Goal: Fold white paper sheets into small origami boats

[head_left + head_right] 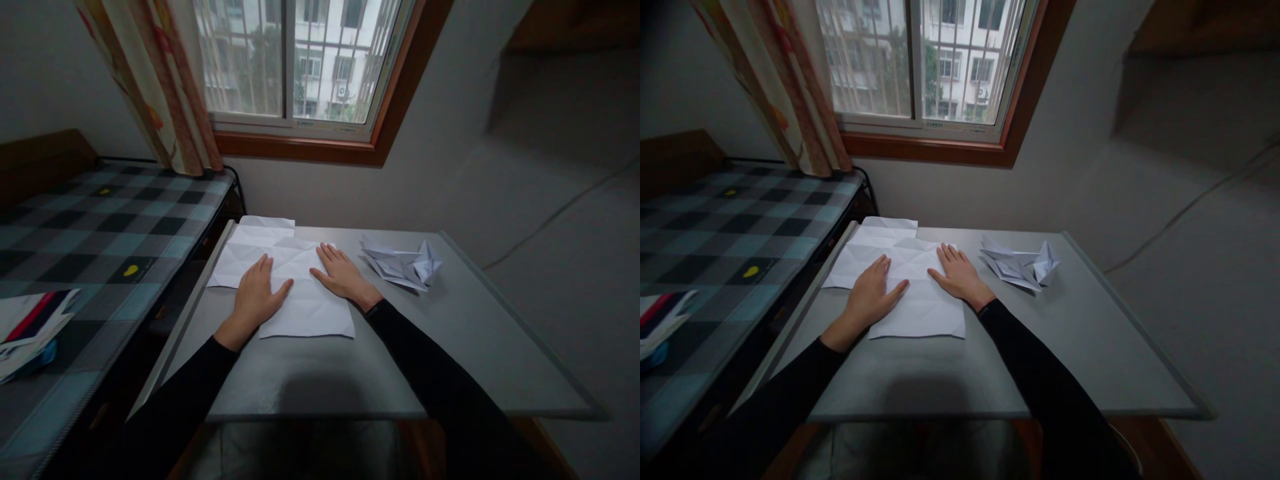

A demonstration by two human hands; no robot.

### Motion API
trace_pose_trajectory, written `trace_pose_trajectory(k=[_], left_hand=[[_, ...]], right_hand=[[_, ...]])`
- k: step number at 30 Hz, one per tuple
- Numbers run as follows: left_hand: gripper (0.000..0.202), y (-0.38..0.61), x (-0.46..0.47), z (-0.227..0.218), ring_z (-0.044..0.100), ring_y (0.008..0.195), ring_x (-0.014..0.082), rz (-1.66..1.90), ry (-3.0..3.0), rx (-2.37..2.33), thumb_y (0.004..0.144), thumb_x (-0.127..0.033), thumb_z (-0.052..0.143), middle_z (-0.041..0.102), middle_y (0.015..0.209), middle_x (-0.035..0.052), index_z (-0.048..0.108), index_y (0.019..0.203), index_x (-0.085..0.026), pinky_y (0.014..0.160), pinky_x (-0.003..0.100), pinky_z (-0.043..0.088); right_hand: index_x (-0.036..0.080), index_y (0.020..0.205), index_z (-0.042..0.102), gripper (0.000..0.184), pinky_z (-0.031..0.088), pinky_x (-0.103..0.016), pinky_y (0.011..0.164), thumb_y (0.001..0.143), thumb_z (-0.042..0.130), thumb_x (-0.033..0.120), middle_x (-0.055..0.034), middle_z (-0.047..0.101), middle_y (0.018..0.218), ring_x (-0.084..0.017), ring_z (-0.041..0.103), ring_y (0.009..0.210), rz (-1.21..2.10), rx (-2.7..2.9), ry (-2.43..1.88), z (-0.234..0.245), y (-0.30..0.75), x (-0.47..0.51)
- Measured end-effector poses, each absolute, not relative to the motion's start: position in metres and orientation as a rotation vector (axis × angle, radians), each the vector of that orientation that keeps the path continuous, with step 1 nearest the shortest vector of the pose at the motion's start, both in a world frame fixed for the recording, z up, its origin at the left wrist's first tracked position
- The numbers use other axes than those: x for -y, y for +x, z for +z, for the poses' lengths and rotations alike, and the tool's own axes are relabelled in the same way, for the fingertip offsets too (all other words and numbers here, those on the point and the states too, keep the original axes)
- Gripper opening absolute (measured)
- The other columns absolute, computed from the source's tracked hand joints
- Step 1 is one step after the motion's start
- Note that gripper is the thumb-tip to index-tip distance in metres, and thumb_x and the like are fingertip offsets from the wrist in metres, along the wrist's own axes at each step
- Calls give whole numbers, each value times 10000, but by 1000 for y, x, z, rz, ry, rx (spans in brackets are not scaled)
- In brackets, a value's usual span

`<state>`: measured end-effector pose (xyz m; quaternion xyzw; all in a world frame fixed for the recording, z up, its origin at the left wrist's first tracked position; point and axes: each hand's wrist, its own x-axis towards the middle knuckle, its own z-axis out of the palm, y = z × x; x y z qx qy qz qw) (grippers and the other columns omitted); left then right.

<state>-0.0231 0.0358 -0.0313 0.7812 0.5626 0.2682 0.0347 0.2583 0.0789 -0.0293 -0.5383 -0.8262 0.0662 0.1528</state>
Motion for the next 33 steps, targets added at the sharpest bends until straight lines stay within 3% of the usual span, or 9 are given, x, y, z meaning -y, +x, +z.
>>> trace_pose_trajectory(k=[3, 8, 11, 13, 15, 20, 25, 28, 33], left_hand=[[757, -24, -38, -29, 612, 1475, 444, 874, 2330, -1774, 1022, -586, 667, 631, 1586, 270, 524, 1587, -103, 1254, 590, 476], [577, -24, -40, -23, 739, 1252, 382, 973, 2240, -1644, 984, -483, 736, 776, 1346, 172, 613, 1469, -195, 1136, 547, 557], [521, -22, -40, -19, 777, 1042, 289, 1051, 2084, -1481, 968, -389, 732, 806, 1160, 97, 619, 1449, -222, 935, 433, 620], [488, -20, -40, -16, 759, 917, 226, 1142, 1915, -1360, 982, -377, 704, 795, 1128, 66, 625, 1442, -236, 763, 338, 604], [455, -18, -42, -14, 727, 853, 190, 1277, 1747, -1291, 975, -397, 724, 781, 1117, 54, 661, 1399, -243, 679, 286, 567], [383, -16, -54, -16, 728, 890, 187, 1639, 1428, -1229, 899, -429, 847, 770, 1090, 55, 721, 1195, -221, 801, 306, 596], [378, -17, -66, -14, 742, 922, 180, 1793, 1267, -1094, 889, -435, 882, 775, 1070, 48, 716, 1155, -224, 868, 318, 608], [378, -19, -64, -4, 760, 959, 196, 1715, 1412, -1012, 853, -424, 925, 800, 1087, 52, 758, 1126, -221, 939, 358, 617], [156, -25, -52, 20, 763, 986, 231, 1752, 1835, -936, 938, -377, 868, 814, 1004, 44, 825, 989, -236, 964, 409, 616]], right_hand=[[138, 1746, 411, 822, 271, -622, 1392, 1135, 387, 687, -202, 352, 1827, -389, 296, 1722, 193, 2381, -1528, -27, 266, -61], [164, 1705, 481, 752, 329, -612, 1375, 1137, 421, 652, -205, 511, 1739, -375, 458, 1640, 217, 2290, -1439, -26, 278, -41], [156, 1676, 513, 752, 351, -621, 1363, 1114, 482, 655, -220, 561, 1690, -387, 506, 1597, 249, 2173, -1432, -28, 281, -39], [160, 1658, 526, 793, 369, -634, 1349, 1071, 559, 693, -229, 560, 1683, -404, 516, 1581, 296, 2034, -1444, -30, 281, -42], [178, 1643, 534, 862, 418, -638, 1311, 1001, 658, 740, -233, 582, 1651, -413, 565, 1527, 383, 1817, -1468, -32, 282, -46], [209, 1510, 635, 964, 611, -537, 1072, 765, 894, 761, -179, 750, 1346, -325, 749, 1149, 745, 1332, -1370, -28, 281, -53], [208, 1088, 823, 526, 639, -434, 885, 774, 959, 606, -86, 836, 1027, -271, 782, 912, 1182, 1373, -1093, -9, 278, -45], [229, 960, 837, 366, 627, -424, 875, 847, 915, 568, -60, 847, 962, -260, 774, 874, 875, 1362, -1089, 7, 279, -41], [269, 996, 845, 283, 614, -485, 997, 991, 796, 548, -57, 854, 1052, -286, 779, 1020, 169, 1386, -1043, 34, 288, -28]])
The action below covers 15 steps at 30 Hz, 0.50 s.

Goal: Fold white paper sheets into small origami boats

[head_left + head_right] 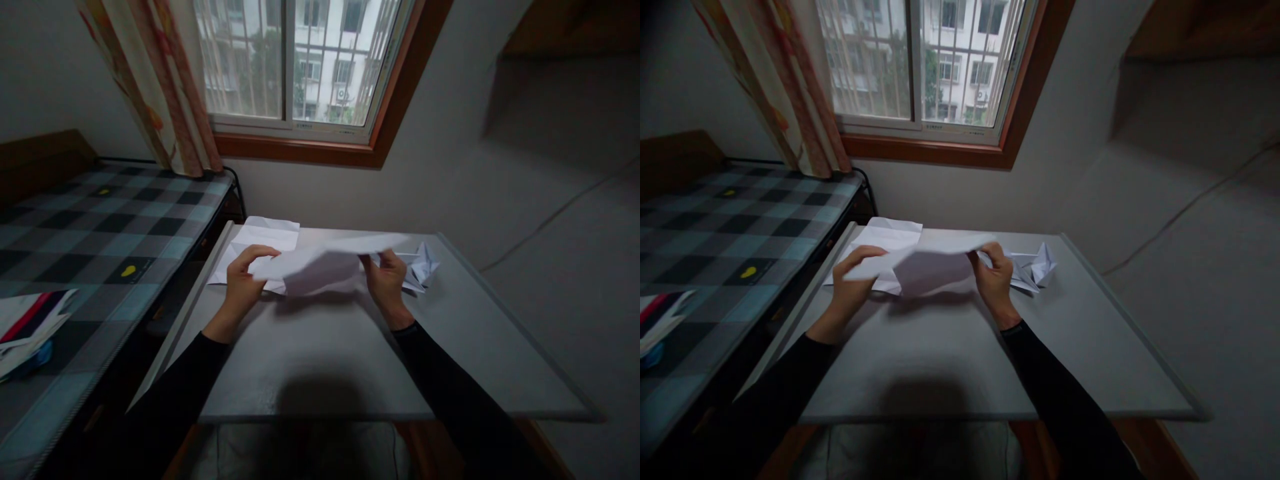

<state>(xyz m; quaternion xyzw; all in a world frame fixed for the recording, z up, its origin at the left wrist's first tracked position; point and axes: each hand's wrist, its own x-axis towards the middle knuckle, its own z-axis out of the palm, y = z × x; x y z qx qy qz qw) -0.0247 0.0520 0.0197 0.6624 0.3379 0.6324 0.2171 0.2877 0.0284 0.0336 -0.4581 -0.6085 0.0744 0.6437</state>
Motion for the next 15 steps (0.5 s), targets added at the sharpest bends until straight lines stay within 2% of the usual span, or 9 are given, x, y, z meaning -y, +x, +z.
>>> trace_pose_trajectory(k=[3, 7, 11, 15], left_hand=[[59, -31, -46, 31, 767, 1063, 243, 1858, 1982, -824, 984, -274, 824, 825, 1078, 50, 848, 1037, -269, 1008, 429, 603], [104, -43, -43, 35, 779, 1075, 244, 1765, 2198, -823, 1011, -211, 778, 839, 1125, 50, 838, 1062, -279, 1002, 428, 602], [163, -53, -46, 23, 788, 1090, 253, 1339, 2519, -804, 1009, -157, 728, 853, 1146, 46, 811, 1093, -270, 1019, 450, 584], [301, -54, -47, 8, 788, 1131, 268, 846, 2688, -791, 974, -78, 653, 855, 1196, 47, 800, 1158, -267, 1068, 484, 575]], right_hand=[[310, 1088, 860, 254, 594, -553, 1079, 1053, 732, 527, -58, 866, 1157, -317, 775, 1137, -48, 1540, -932, 43, 294, -19], [340, 1133, 862, 135, 600, -554, 1092, 1063, 748, 360, -25, 877, 1200, -304, 781, 1191, -101, 1828, -878, 39, 306, -18], [319, 1291, 836, 250, 600, -543, 1111, 1075, 715, 275, -58, 823, 1383, -297, 758, 1302, 114, 2212, -900, 25, 320, -22], [309, 1440, 775, 433, 582, -542, 1159, 1017, 765, 220, -97, 748, 1515, -308, 732, 1362, 353, 2431, -970, 16, 327, -14]])
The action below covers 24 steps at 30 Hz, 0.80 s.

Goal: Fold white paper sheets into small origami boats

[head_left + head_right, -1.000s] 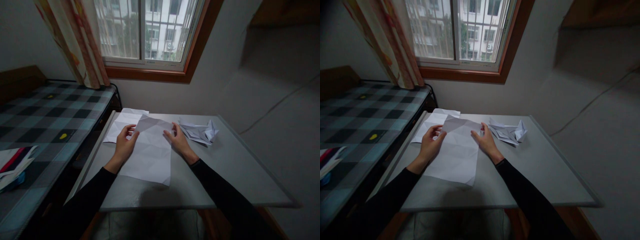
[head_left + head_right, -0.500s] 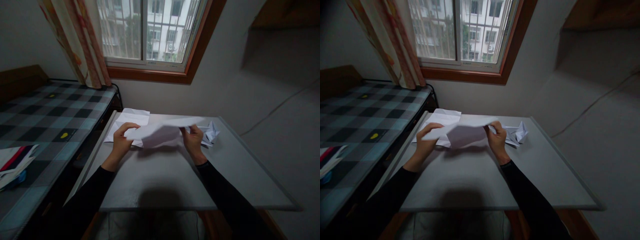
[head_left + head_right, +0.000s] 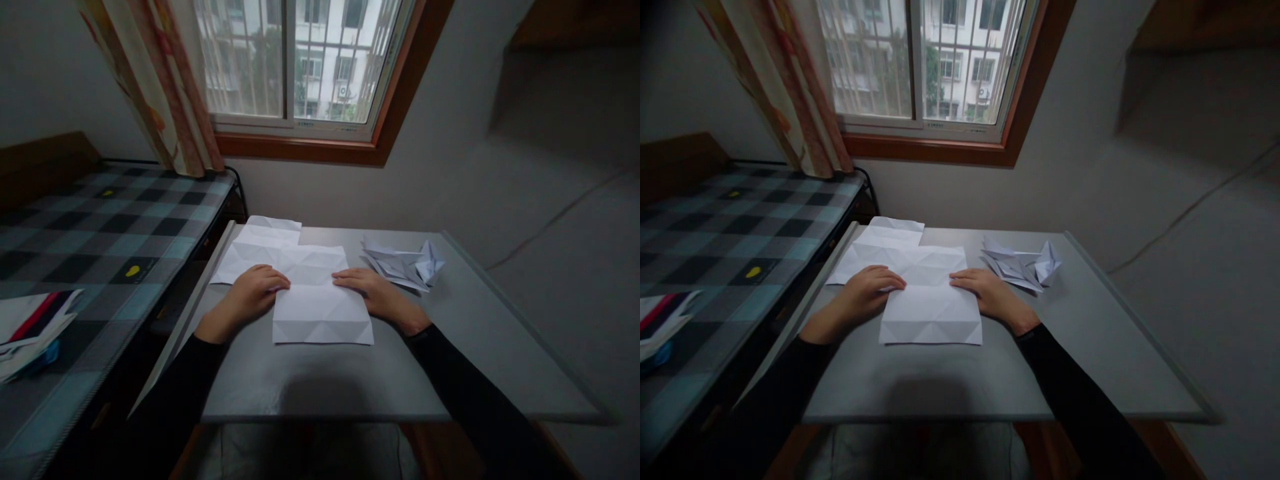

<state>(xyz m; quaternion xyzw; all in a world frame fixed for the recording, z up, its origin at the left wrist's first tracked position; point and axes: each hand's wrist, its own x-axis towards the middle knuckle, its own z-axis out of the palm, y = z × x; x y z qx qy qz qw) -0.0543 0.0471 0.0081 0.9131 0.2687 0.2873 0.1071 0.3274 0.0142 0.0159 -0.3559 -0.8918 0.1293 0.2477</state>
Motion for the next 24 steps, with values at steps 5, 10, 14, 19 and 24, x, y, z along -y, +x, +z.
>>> trace_pose_trajectory(k=[5, 10, 14, 19, 24], left_hand=[[373, -53, -41, 6, 775, 1218, 300, 719, 2629, -824, 901, -135, 725, 824, 1326, 87, 798, 1248, -250, 1080, 480, 592], [265, -52, -37, 11, 794, 1130, 289, 714, 2490, -910, 920, -202, 727, 850, 1221, 71, 818, 1163, -255, 1016, 434, 584], [205, -47, -39, 5, 775, 906, 259, 767, 2380, -1119, 1045, -357, 634, 827, 957, 64, 784, 985, -232, 804, 361, 553], [242, -34, -42, -10, 676, 672, 228, 861, 2293, -1475, 1029, -450, 678, 710, 751, 15, 659, 901, -245, 604, 321, 426], [193, -23, -40, -13, 753, 962, 317, 997, 2438, -1574, 947, -283, 754, 778, 1011, 95, 667, 1111, -232, 839, 436, 588]], right_hand=[[329, 1550, 696, 667, 478, -600, 1279, 913, 889, 293, -95, 651, 1638, -347, 632, 1498, 476, 2477, -996, 16, 332, -1], [283, 1345, 807, 327, 537, -561, 1209, 1041, 732, 378, -110, 768, 1475, -325, 716, 1373, 647, 2266, -990, 5, 333, -3], [196, 1092, 803, 324, 650, -481, 912, 1078, 640, 474, -111, 841, 1052, -307, 792, 958, 669, 1946, -1254, -9, 323, -8], [169, 1582, 524, 722, 659, -485, 943, 961, 762, 450, -159, 765, 1293, -299, 780, 1017, 596, 1755, -1390, -23, 304, -15], [214, 1786, 218, 991, 553, -608, 1185, 958, 744, 353, -243, 509, 1659, -392, 618, 1435, 227, 1907, -1404, -25, 298, -15]])
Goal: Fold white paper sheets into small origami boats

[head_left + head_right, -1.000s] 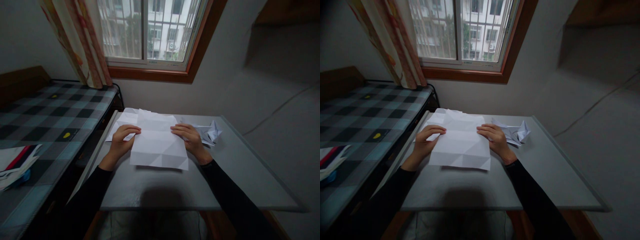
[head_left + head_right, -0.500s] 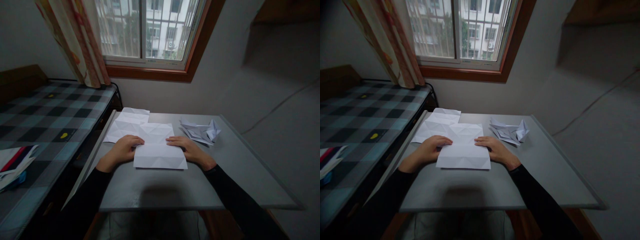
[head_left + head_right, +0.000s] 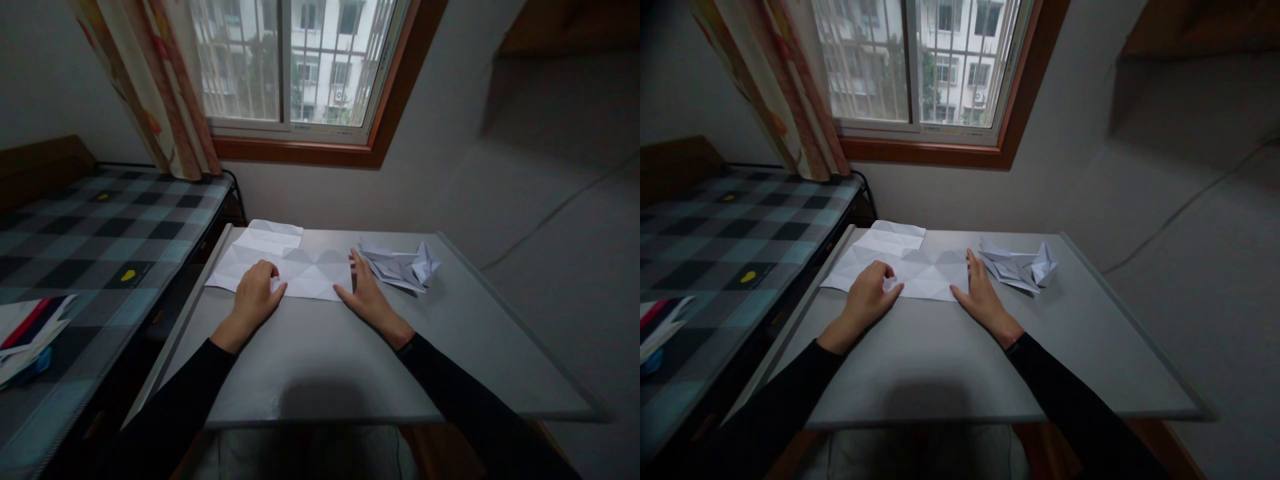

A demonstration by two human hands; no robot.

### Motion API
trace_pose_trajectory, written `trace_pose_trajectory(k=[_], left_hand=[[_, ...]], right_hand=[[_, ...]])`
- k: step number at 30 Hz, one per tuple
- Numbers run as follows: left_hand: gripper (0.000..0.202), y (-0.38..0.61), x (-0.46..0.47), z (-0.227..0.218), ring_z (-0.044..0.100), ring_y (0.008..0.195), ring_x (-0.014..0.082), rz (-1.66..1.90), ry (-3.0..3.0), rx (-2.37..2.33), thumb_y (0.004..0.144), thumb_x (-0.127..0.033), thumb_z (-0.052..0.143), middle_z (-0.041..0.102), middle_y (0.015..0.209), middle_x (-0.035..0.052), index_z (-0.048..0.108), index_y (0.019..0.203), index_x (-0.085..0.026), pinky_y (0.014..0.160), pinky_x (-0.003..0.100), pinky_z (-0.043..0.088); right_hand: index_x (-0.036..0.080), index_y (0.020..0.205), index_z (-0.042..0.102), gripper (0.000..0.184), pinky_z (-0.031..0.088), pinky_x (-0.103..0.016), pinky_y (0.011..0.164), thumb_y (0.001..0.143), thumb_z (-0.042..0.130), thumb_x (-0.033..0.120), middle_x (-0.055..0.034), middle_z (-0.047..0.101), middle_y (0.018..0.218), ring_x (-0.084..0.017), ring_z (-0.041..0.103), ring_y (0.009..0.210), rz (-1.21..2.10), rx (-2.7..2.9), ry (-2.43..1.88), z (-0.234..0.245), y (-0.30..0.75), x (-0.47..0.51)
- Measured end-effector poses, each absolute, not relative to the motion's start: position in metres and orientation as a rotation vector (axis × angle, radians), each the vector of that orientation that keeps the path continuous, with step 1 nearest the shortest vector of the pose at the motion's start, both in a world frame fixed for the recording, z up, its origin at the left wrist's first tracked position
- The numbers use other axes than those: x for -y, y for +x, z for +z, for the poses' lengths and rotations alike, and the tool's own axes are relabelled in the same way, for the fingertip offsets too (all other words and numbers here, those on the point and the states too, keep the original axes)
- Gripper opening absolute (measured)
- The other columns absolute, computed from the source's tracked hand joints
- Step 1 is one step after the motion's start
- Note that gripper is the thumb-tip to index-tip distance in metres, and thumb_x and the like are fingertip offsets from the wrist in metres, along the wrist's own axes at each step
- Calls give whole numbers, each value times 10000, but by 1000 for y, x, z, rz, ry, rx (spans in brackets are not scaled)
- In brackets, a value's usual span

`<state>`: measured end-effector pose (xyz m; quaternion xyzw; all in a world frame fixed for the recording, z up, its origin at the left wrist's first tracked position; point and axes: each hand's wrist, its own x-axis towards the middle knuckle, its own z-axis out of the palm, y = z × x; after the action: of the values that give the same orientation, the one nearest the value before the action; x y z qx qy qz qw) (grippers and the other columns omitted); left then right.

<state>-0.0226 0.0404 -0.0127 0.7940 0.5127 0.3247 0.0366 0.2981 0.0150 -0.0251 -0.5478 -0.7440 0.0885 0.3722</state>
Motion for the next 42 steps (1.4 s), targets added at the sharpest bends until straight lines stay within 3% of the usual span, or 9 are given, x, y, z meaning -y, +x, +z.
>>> trace_pose_trajectory(k=[3, 5, 10, 15, 23, 27, 32, 37, 42], left_hand=[[357, -19, -41, -15, 676, 1376, 333, 939, 2624, -1271, 1014, -176, 614, 730, 1446, 160, 670, 1365, -212, 1166, 516, 546], [472, -18, -43, -19, 587, 1529, 297, 815, 2670, -1095, 1067, -176, 532, 635, 1630, 138, 616, 1530, -220, 1280, 515, 475], [545, -18, -46, -31, 430, 1669, 279, 519, 2670, -1062, 1160, -312, 418, 483, 1774, 103, 504, 1693, -239, 1373, 537, 342], [576, -20, -44, -28, 363, 1703, 284, 412, 2668, -1103, 1175, -334, 369, 408, 1813, 89, 436, 1741, -245, 1397, 554, 281], [581, -23, -41, -26, 403, 1683, 311, 441, 2685, -1104, 1170, -425, 454, 424, 1802, 100, 461, 1728, -264, 1386, 580, 288], [539, -24, -39, -19, 518, 1604, 320, 543, 2713, -1114, 1128, -473, 570, 544, 1731, 113, 587, 1625, -267, 1348, 575, 354], [306, -24, -39, -9, 704, 1334, 348, 717, 2703, -1259, 1065, -340, 658, 755, 1449, 132, 744, 1340, -237, 1159, 546, 524], [290, -22, -39, -11, 738, 1122, 384, 889, 2611, -1604, 1014, -366, 707, 783, 1241, 161, 722, 1262, -215, 961, 520, 555], [447, -23, -41, -21, 752, 974, 341, 1018, 2481, -1614, 933, -371, 771, 791, 1044, 103, 676, 1340, -212, 903, 473, 545]], right_hand=[[212, 1748, 363, 738, 273, -700, 1372, 1049, 597, 255, -212, 308, 1837, -418, 273, 1714, -16, 2108, -1383, -17, 291, -9], [201, 1748, 384, 669, 201, -683, 1403, 1092, 511, 232, -183, 259, 1869, -380, 207, 1748, -40, 2220, -1360, -12, 282, -5], [185, 1795, 306, 717, 315, -587, 1396, 1157, 486, 459, -177, 351, 1831, -323, 330, 1716, 229, 2465, -1261, -17, 260, -6], [173, 1786, 344, 769, 310, -562, 1402, 1156, 454, 599, -182, 347, 1828, -339, 330, 1712, 240, 2466, -1397, -27, 269, -17], [146, 1782, 335, 805, 336, -615, 1368, 1146, 421, 632, -216, 365, 1816, -375, 352, 1701, 134, 2378, -1552, -34, 303, -29], [155, 1705, 470, 721, 379, -625, 1319, 1137, 468, 600, -220, 495, 1747, -396, 469, 1627, 32, 2358, -1551, -22, 297, -26], [179, 1211, 784, 403, 532, -508, 1054, 1100, 604, 522, -174, 794, 1217, -351, 720, 1146, -62, 2282, -1491, 4, 293, -21], [221, 779, 727, 361, 486, -406, 870, 1087, 604, 363, -65, 746, 818, -236, 674, 787, 8, 2269, -1371, 9, 293, -17], [227, 742, 708, 348, 459, -376, 766, 1059, 618, 339, -31, 693, 686, -219, 640, 690, 89, 2294, -1288, 3, 290, -15]])
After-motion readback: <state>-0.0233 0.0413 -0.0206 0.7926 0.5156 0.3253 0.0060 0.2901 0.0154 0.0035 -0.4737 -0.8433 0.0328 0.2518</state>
